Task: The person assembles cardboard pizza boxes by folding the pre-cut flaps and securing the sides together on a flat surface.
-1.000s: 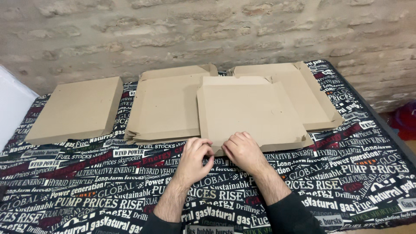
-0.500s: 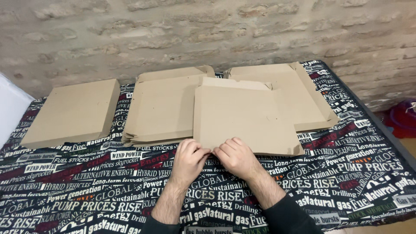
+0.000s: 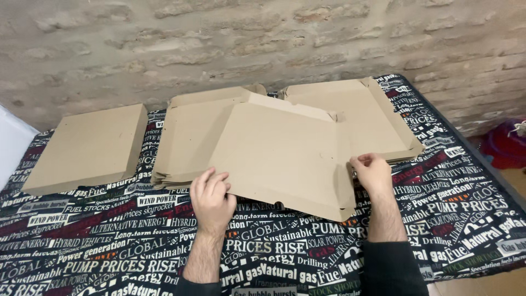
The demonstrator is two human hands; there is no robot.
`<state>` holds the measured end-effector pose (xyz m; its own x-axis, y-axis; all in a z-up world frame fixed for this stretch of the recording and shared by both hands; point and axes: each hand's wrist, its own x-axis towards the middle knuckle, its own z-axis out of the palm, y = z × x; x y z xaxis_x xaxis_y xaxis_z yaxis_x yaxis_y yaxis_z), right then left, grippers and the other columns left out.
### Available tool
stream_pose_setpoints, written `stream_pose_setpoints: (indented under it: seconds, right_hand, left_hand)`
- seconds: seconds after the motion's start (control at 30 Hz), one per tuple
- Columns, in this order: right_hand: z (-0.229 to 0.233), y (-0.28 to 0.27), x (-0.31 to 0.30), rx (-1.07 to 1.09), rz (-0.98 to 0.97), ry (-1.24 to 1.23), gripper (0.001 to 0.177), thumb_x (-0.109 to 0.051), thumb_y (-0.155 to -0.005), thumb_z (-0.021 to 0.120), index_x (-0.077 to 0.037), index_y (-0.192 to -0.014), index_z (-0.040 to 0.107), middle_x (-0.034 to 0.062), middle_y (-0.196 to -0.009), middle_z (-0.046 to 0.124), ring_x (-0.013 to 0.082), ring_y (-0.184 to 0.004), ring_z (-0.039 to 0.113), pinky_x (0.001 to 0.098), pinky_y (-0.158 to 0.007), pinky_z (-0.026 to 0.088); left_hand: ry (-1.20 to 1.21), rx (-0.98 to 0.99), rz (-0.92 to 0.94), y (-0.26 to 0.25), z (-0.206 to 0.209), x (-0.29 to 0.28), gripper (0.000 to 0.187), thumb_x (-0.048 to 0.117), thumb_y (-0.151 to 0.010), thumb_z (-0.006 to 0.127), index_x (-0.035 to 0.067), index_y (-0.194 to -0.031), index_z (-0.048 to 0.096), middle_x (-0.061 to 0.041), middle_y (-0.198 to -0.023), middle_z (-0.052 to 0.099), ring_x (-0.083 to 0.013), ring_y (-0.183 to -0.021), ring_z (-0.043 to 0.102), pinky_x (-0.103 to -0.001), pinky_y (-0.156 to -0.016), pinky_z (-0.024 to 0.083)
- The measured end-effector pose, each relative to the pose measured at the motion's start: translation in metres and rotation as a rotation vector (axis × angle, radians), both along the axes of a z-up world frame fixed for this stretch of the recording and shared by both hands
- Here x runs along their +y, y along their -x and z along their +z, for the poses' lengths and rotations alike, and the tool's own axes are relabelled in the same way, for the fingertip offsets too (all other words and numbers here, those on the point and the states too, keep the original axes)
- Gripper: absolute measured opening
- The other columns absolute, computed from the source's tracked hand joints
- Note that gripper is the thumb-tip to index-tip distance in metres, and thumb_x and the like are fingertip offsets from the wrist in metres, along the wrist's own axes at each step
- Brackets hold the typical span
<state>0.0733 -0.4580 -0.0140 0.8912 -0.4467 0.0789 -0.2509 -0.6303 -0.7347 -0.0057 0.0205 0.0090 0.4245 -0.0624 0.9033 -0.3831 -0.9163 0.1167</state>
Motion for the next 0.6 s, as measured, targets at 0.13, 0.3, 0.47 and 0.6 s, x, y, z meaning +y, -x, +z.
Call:
stream_pose_setpoints:
  seconds: [0.13,0.3,0.47,0.6]
  right_hand:
    - [0.029,0.022,0.041,0.014,0.033,-0.571,0.058,-0.029,-0.098,0.089,0.017,-0.129,0.073,0.0408,-0.101,0.078,0.0482,-0.083,0.082,0.0532,-0.068,0.068]
    - [0.000,0.001,0.031,-0.149,0.132,-1.012,0.047,-0.003,-0.092,0.086,0.006,-0.134,0.066,0.0146,-0.107,0.076,0.0317,-0.087,0.083,0.0484,-0.075,0.071]
    - [0.011,0.005,0.031,-0.023,0.151,-1.138,0.039,-0.011,-0.094,0.087,0.006,-0.123,0.067,0.0254,-0.109,0.080,0.0377,-0.087,0.083,0.0568,-0.072,0.069]
    - [0.034,0.008,0.029,-0.268,0.131,-1.195,0.051,-0.009,-0.090,0.094,0.003,-0.133,0.069,0.0279,-0.111,0.082,0.0430,-0.088,0.085,0.0614,-0.075,0.070]
  left_hand:
    - [0.062,0.003,0.027,0.001,0.004,0.002,0.016,0.000,-0.083,0.075,0.015,-0.083,0.074,0.005,-0.112,0.084,-0.0302,-0.130,0.074,-0.056,-0.115,0.054]
    - [0.145,-0.062,0.076,-0.004,-0.001,0.007,0.020,0.000,-0.082,0.074,0.019,-0.081,0.067,0.009,-0.110,0.083,-0.0288,-0.120,0.076,-0.052,-0.109,0.054]
    - [0.130,-0.072,0.089,-0.003,0.001,0.005,0.020,0.001,-0.083,0.074,0.020,-0.081,0.067,0.010,-0.113,0.082,-0.0290,-0.121,0.075,-0.052,-0.110,0.052]
    - [0.171,-0.053,0.133,0.000,0.002,0.003,0.052,0.008,-0.080,0.085,0.017,-0.129,0.071,-0.006,-0.155,0.069,-0.0376,-0.142,0.063,-0.058,-0.115,0.050]
